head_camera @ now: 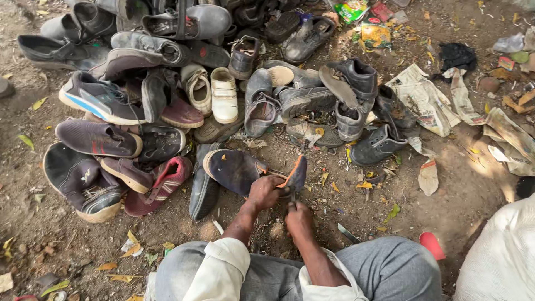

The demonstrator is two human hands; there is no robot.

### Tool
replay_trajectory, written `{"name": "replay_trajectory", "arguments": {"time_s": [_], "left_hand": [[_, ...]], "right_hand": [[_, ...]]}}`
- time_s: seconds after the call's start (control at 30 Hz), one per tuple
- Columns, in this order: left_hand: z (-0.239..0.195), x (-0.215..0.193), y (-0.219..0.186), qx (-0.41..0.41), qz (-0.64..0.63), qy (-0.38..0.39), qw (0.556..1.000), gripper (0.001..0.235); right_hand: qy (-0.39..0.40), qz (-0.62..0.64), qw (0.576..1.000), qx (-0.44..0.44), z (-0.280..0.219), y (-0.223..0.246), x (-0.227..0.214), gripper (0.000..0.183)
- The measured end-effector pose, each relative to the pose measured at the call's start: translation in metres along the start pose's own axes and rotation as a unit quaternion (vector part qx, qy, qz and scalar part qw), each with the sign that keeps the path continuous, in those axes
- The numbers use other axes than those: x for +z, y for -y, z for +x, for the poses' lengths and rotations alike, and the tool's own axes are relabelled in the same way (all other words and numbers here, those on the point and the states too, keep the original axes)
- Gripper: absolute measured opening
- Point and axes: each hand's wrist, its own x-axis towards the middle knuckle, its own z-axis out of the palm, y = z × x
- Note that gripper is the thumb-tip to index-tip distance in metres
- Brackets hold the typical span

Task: The person is using a knife to trim and prepare shoes for repair by scraping the soles and edges. They pick up various shoes and shoe parts from a pile on the ground to work on them.

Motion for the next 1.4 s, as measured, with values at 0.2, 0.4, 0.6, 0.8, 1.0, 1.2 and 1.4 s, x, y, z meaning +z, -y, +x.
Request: {"name": "replay_trajectory", "arguments": {"time_s": [0.2, 0.4, 0.6, 0.8, 1.0, 1.2, 1.4], "left_hand": [[0.001, -0.011, 0.002, -0.046, 0.017, 0.059, 0.997, 0.027], [0.003, -0.002, 0.01, -0.127, -0.069, -0.032, 0.989, 0.024], [0.003, -0.001, 0.014, -0.089, -0.076, -0.068, 0.991, 0.022], [0.0, 0.004, 0.025, -0.054, -0.108, -0.087, 0.989, 0.022], [0.008, 0.004, 0.026, -0.165, -0.163, -0.102, 0.967, 0.023], [0.007, 0.003, 0.029, -0.159, -0.19, -0.095, 0.964, 0.026], [0.014, 0.011, 0.034, -0.163, -0.289, -0.211, 0.92, 0.026]], "right_hand": [[-0.055, -0.163, 0.971, -0.164, 0.012, 0.026, 0.004, 0.03], [-0.003, -0.216, 0.976, -0.018, -0.035, 0.035, 0.014, 0.034], [-0.047, -0.23, 0.962, -0.138, -0.025, 0.015, 0.024, 0.031], [-0.032, -0.163, 0.976, -0.137, 0.025, -0.013, 0.036, 0.026], [-0.085, -0.193, 0.941, -0.265, 0.002, -0.038, 0.047, 0.025], [-0.129, -0.148, 0.93, -0.31, 0.042, -0.025, 0.057, 0.019], [-0.047, -0.192, 0.934, -0.297, 0.009, -0.065, 0.073, 0.013]]}}
